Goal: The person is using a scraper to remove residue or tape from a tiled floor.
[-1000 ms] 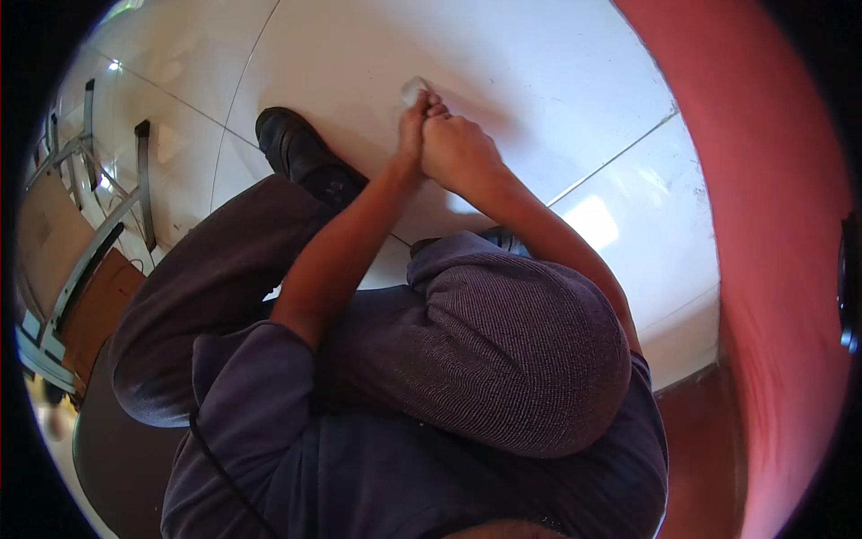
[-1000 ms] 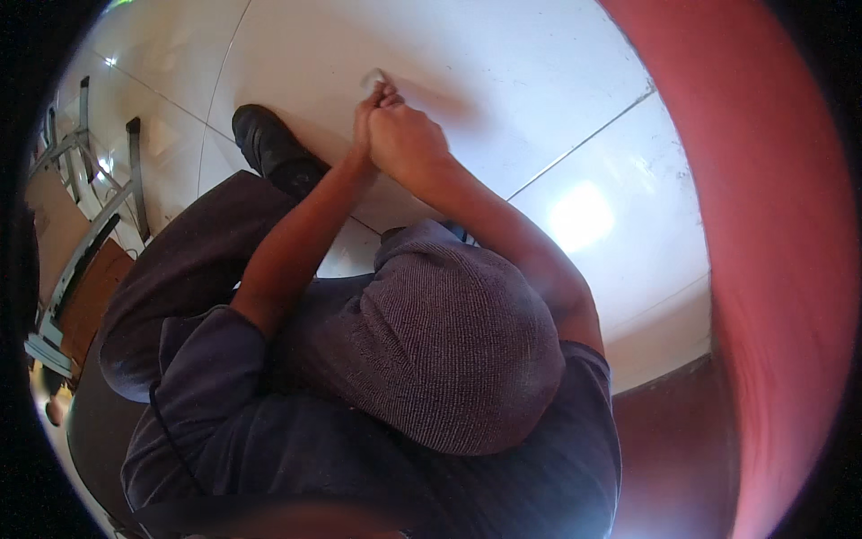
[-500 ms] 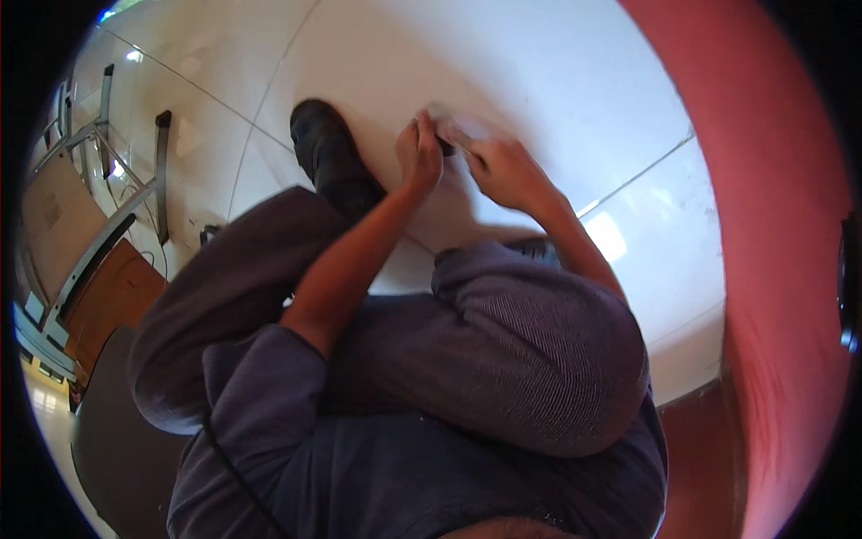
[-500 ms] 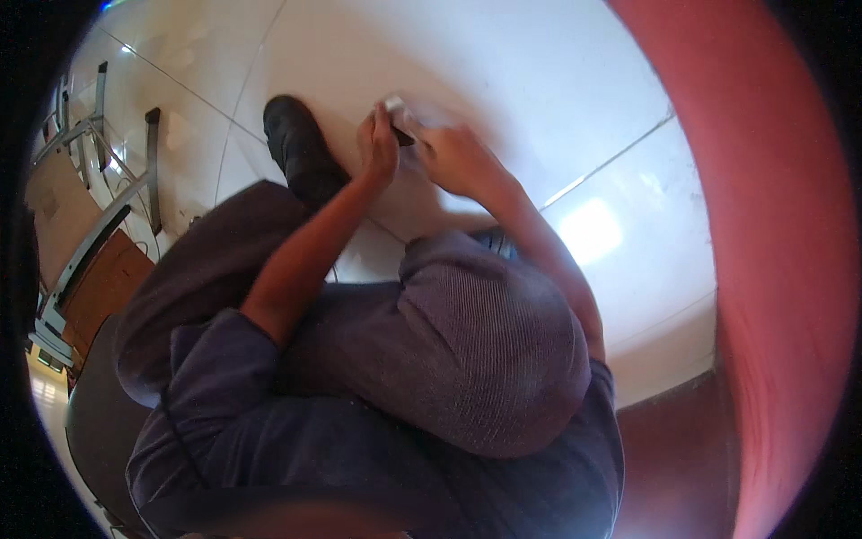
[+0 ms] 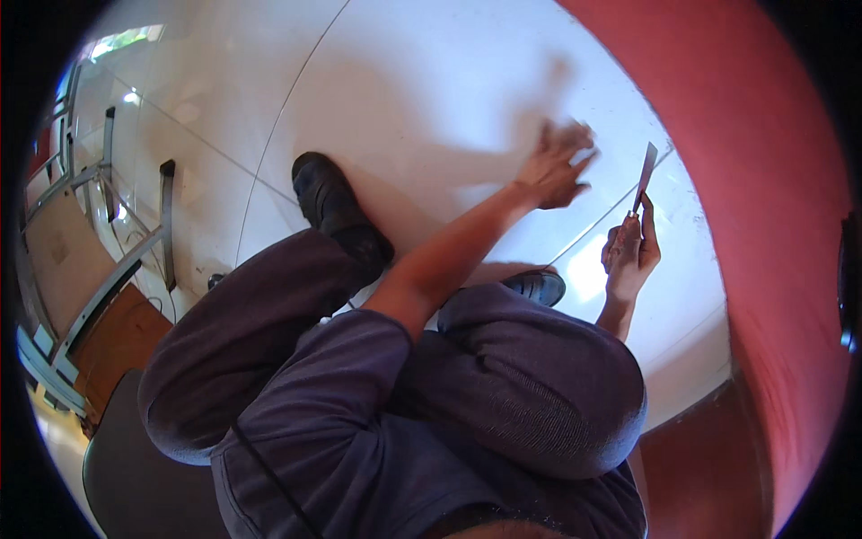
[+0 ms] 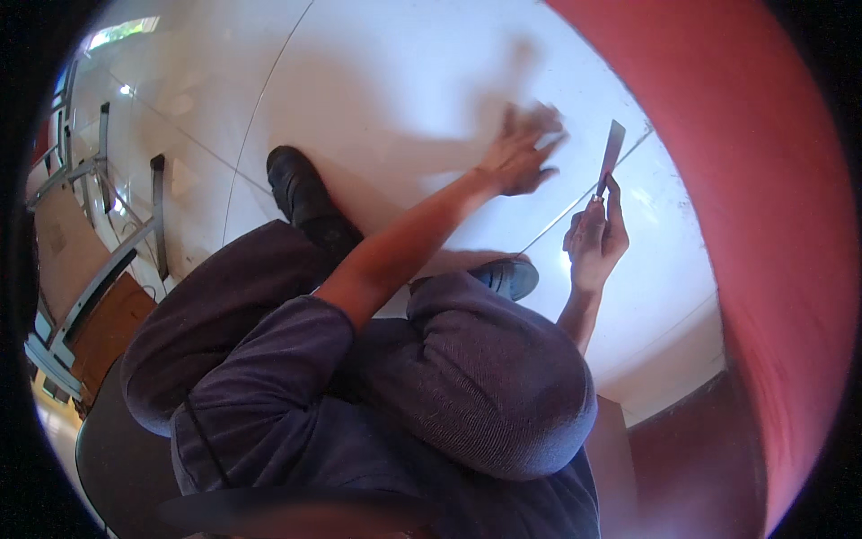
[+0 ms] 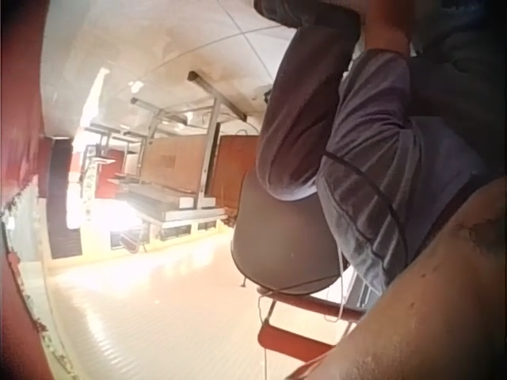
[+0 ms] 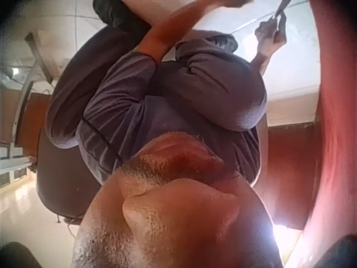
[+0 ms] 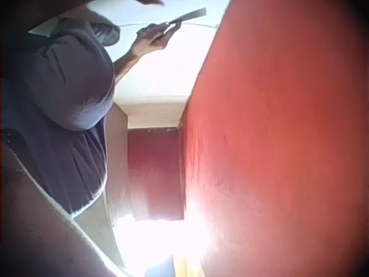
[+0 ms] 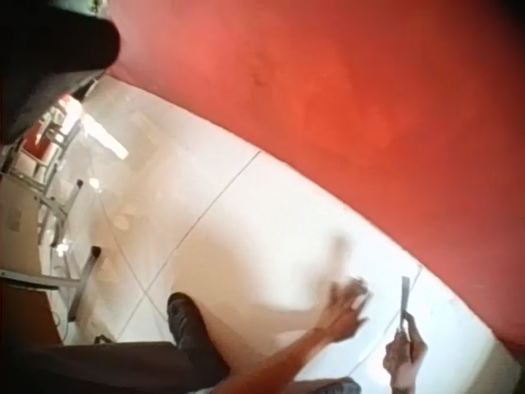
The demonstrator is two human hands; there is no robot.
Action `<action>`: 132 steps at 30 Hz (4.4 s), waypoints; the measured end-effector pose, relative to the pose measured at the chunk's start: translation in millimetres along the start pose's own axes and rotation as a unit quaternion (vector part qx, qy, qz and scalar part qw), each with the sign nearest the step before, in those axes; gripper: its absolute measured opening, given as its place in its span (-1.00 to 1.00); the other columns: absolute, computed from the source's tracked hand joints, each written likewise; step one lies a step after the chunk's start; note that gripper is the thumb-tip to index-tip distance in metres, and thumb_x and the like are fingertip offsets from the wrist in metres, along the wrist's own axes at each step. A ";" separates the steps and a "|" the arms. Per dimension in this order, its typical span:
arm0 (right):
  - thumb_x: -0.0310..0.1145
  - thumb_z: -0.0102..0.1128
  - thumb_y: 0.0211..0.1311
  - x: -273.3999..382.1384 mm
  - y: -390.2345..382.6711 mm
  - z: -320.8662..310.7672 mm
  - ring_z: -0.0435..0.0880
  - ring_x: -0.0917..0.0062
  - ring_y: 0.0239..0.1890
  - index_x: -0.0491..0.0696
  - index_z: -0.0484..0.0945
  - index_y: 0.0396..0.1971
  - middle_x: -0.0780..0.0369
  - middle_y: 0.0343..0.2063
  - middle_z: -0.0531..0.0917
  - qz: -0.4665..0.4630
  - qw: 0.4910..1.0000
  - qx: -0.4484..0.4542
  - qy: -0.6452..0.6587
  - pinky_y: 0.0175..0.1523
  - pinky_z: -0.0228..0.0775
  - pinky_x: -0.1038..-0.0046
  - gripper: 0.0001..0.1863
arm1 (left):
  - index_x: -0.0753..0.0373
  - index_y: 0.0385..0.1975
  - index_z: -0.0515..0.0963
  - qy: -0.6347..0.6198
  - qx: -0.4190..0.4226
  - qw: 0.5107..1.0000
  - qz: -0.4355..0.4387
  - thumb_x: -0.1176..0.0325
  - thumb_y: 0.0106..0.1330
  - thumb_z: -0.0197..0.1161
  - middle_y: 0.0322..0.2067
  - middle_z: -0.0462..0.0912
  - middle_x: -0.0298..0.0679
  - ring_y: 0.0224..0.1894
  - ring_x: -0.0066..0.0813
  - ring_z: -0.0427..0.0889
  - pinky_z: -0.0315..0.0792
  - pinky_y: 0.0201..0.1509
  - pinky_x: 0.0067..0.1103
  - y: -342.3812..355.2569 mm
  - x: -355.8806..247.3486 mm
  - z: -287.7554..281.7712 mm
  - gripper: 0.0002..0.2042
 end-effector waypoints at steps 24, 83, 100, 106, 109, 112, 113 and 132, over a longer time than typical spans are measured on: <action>-0.12 -0.09 0.31 -216.3 -103.6 -163.0 0.26 0.73 -0.67 -0.28 0.25 0.18 0.38 -0.67 0.30 -0.036 0.898 -0.438 -0.029 -0.63 0.08 0.66 -0.40 | 0.39 -0.12 0.43 0.450 -0.067 0.879 -0.142 0.02 0.26 -0.03 -0.06 0.45 0.07 0.06 0.10 0.36 0.21 0.06 -0.01 73.9 229.0 -129.9 -0.51; -0.24 -0.18 0.33 -207.7 -100.4 -155.8 0.11 0.80 -0.82 0.00 0.30 0.17 0.46 -0.79 0.19 0.049 0.893 -0.446 0.042 -0.76 0.02 0.67 -0.57 | 0.33 0.22 0.23 0.102 -0.094 0.989 0.050 -0.02 0.22 0.05 0.30 0.05 0.08 0.38 0.08 -0.12 -0.29 0.28 0.20 120.1 -47.4 21.3 -0.34; -0.35 -0.23 0.38 -199.7 -99.3 -148.6 0.07 0.83 -0.81 -0.08 0.21 0.25 0.47 -0.76 0.21 0.041 0.873 -0.463 0.146 -0.74 -0.08 0.71 -0.55 | 0.25 0.33 0.02 0.165 0.060 0.983 0.059 -0.10 0.28 -0.08 0.38 -0.15 0.00 0.41 0.10 -0.26 -0.44 0.28 0.20 127.2 -110.3 71.3 -0.28; -0.36 -0.24 0.38 -181.5 -97.1 -145.8 0.08 0.82 -0.81 -0.12 0.18 0.26 0.45 -0.76 0.23 0.034 0.882 -0.447 0.147 -0.74 -0.05 0.69 -0.53 | 0.34 -0.17 0.47 0.107 -0.174 0.973 0.103 0.00 0.14 0.21 -0.13 0.52 0.04 -0.13 0.04 0.48 0.28 0.06 -0.17 115.4 -59.6 12.8 -0.52; -0.36 -0.23 0.39 -176.6 -97.2 -149.2 0.07 0.82 -0.80 -0.12 0.17 0.27 0.45 -0.76 0.23 0.031 0.880 -0.453 0.139 -0.74 -0.06 0.69 -0.53 | 0.46 0.06 0.32 0.211 -0.256 0.936 -0.121 0.03 0.23 0.09 0.10 0.34 0.16 0.18 0.17 0.25 0.14 0.16 0.01 81.0 38.4 -36.9 -0.41; -0.36 -0.23 0.39 -188.6 -97.4 -155.4 0.06 0.82 -0.80 -0.12 0.19 0.26 0.45 -0.75 0.22 0.020 0.880 -0.453 0.141 -0.73 -0.07 0.69 -0.54 | 0.32 0.15 0.32 0.302 -0.168 0.926 -0.151 0.00 0.25 0.05 0.25 0.18 0.08 0.29 0.03 0.12 -0.08 0.25 0.12 75.4 25.3 -15.2 -0.41; -0.37 -0.23 0.39 -189.2 -98.9 -156.2 0.06 0.83 -0.80 -0.11 0.20 0.25 0.45 -0.75 0.23 0.015 0.876 -0.458 0.152 -0.73 -0.07 0.70 -0.55 | 0.28 0.20 0.27 0.265 -0.063 0.954 -0.126 -0.01 0.24 0.05 0.29 0.12 0.05 0.33 0.00 0.07 -0.15 0.27 0.14 81.7 -6.3 4.3 -0.39; -0.39 0.01 0.23 -75.1 -61.3 -7.0 0.62 0.06 -0.44 0.06 0.50 0.05 -0.08 -0.51 0.58 0.078 0.964 -0.098 -0.234 -0.35 0.45 0.20 -0.63 | 0.33 0.01 0.36 -0.733 0.129 0.503 -0.439 -0.22 0.33 -0.21 -0.09 0.52 0.00 -0.06 -0.11 0.54 0.38 0.10 -0.27 -37.8 -83.7 45.3 -0.35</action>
Point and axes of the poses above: each hand's wrist, its own y-axis towards the middle knuckle, its own z-axis out of the palm, x = y × z, the point moved 4 cm from there along y, towards the middle knuckle
